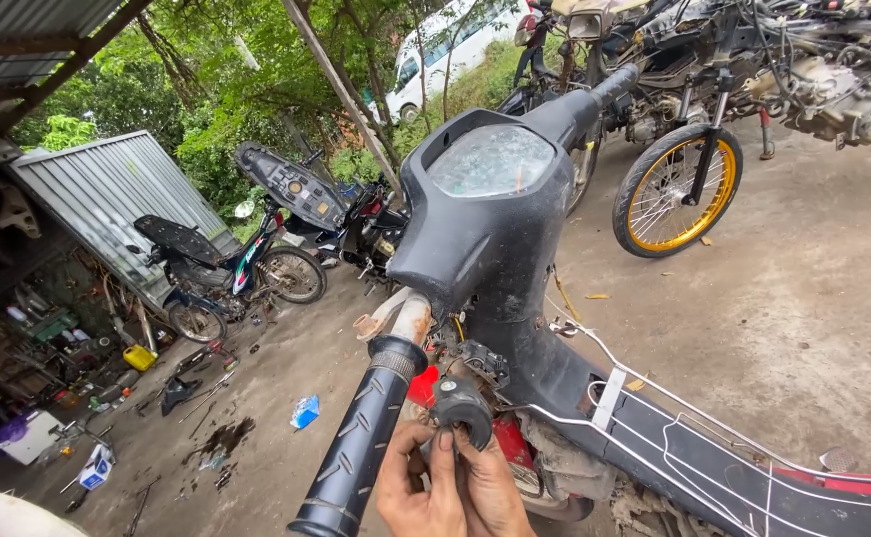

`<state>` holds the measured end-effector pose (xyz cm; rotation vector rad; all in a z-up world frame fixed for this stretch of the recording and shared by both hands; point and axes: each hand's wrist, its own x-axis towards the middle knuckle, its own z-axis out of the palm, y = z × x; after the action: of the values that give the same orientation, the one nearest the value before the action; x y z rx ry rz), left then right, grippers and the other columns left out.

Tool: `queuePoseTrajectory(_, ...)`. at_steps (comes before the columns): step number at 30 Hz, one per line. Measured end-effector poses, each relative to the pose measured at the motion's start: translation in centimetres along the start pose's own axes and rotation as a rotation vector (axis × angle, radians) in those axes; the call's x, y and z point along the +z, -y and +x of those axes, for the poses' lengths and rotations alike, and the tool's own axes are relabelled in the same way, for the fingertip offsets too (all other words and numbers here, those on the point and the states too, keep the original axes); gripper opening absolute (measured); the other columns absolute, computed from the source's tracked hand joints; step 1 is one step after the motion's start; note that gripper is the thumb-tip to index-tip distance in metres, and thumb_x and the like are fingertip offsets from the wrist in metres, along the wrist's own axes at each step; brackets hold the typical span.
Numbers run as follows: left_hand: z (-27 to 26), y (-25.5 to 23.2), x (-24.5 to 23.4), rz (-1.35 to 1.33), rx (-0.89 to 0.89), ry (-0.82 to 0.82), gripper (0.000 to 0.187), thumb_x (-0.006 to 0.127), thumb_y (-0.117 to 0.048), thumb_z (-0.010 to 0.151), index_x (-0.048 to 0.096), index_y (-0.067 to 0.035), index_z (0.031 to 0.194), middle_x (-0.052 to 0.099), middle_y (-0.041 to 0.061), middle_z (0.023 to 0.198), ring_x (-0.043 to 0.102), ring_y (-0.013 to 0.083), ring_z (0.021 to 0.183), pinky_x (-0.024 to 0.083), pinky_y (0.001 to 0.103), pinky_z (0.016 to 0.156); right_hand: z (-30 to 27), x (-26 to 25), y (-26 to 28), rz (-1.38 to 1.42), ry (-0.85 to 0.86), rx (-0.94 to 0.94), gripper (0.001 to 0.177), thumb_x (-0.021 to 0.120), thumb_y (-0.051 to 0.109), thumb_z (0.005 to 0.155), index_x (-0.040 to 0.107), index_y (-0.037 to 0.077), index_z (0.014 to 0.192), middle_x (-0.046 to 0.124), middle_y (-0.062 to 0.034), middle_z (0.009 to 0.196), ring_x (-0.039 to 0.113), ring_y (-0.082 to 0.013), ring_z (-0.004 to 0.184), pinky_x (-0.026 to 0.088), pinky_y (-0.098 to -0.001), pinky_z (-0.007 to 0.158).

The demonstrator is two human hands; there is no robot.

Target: The person works on a red motorcycle in an outdoor workshop. They manipulate wires and a small black component near the handlebar, then use a screwdriver to adjust a small white plastic piece on the ground.

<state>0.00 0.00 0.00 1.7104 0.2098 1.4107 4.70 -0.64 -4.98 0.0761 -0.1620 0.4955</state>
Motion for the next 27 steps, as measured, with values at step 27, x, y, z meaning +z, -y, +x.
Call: queuePoseTrajectory(27,0.5,-0.8,0.7,0.233,-0.036,-0.099,0.010,0.082,-0.021,0.076,0.078,-0.013,0.080,0.060,0.003,0.055,0.043,0.0107,0.046,0.038,0.026,0.047,1.5,-2.2,-1.3,0.050,-0.021,-0.092,0.023,0.070,-0.003,0.087,0.071,-0.004,0.110,0.076,-0.0214,0.104,0.070,-0.0315,0.094,0.055,-0.0425,0.093)
